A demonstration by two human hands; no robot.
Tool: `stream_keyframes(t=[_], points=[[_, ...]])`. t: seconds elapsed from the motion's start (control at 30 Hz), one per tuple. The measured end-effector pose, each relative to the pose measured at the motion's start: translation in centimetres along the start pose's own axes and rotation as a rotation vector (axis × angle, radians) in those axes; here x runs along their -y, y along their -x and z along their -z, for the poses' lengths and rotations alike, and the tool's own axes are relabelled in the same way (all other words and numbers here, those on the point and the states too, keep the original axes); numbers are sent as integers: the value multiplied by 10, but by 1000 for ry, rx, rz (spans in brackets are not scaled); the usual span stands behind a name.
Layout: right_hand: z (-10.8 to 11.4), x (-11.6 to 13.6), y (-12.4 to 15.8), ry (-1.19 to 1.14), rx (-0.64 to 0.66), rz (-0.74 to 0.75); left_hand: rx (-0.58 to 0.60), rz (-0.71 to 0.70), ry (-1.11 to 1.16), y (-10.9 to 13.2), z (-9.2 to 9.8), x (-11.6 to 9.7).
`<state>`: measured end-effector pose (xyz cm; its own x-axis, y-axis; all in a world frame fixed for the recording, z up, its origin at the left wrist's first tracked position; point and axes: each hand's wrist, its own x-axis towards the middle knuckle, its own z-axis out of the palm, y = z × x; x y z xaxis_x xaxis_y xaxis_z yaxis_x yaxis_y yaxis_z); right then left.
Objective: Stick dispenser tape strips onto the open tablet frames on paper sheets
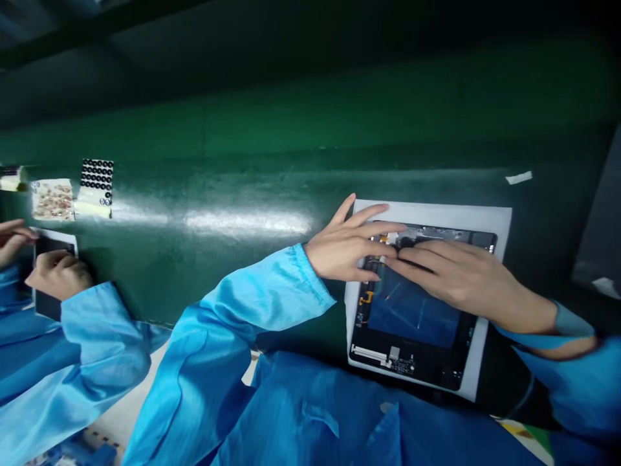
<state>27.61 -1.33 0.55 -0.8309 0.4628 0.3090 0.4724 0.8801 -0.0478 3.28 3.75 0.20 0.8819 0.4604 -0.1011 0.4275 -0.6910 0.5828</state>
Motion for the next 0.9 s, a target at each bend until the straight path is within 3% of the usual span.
stream_keyframes(t=[0.5,0.73,0.9], points=[[-2,-8,5,-92,20,30,-32,-26,-15,3,-3,2],[-6,-7,12,-97,13,27,-170,-146,-206,15,-14,9],[-3,-6,8,-6,-32,50,-167,-203,-383,22,-11,-4]])
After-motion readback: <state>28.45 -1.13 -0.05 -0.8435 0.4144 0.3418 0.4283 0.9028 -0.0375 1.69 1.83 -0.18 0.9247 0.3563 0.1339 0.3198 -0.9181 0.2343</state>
